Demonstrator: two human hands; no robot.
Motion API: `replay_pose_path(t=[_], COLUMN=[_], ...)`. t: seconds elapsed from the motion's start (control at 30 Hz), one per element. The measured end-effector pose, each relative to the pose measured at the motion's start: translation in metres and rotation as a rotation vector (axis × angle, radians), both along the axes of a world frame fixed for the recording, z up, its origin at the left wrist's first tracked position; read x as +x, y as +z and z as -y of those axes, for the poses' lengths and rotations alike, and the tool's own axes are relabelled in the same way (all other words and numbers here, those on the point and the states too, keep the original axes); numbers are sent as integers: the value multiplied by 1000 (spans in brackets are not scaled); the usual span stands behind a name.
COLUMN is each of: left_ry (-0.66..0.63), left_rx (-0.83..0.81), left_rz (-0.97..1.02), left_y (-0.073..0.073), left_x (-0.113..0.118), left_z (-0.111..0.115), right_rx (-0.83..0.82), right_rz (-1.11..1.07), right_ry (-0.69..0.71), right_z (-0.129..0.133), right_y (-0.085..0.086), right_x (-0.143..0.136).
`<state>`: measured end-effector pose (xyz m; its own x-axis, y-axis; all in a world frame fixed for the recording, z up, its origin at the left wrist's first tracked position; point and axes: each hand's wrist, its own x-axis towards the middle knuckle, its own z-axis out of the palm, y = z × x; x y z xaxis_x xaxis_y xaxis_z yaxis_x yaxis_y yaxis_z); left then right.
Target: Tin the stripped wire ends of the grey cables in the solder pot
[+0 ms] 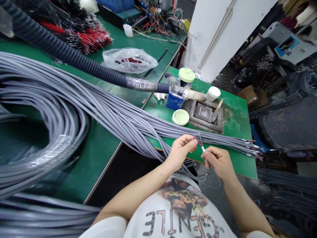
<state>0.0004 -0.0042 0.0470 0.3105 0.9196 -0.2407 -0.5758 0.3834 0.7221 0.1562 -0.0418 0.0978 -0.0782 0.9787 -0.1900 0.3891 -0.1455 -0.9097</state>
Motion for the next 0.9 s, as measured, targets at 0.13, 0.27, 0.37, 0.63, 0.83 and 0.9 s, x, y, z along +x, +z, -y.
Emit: replay_pose_path(t=[0.13,0.27,0.37,0.63,0.83,0.9], left_ry=[9,8,4,17,16,18], left_rx=[-4,3,1,-13,-35,-40], left_rz=[25,42,37,48,48,47], left_y=[-1,0,1,1,1,1], left_x=[0,1,2,1,1,1], left_z=[-1,0,0,-1,-1,-1], right_rx=[-22,-138,-168,-126,-132,-133], right_rz=[-24,-113,-139,-160,-206,-212], right_ry=[-5,41,58,43,34,34], right_z=[-1,-6,-12,-18,-18,-18], right_y=[-1,0,3,1,-5,-5], right_x=[-2,-3,-7,-11,-9,-10])
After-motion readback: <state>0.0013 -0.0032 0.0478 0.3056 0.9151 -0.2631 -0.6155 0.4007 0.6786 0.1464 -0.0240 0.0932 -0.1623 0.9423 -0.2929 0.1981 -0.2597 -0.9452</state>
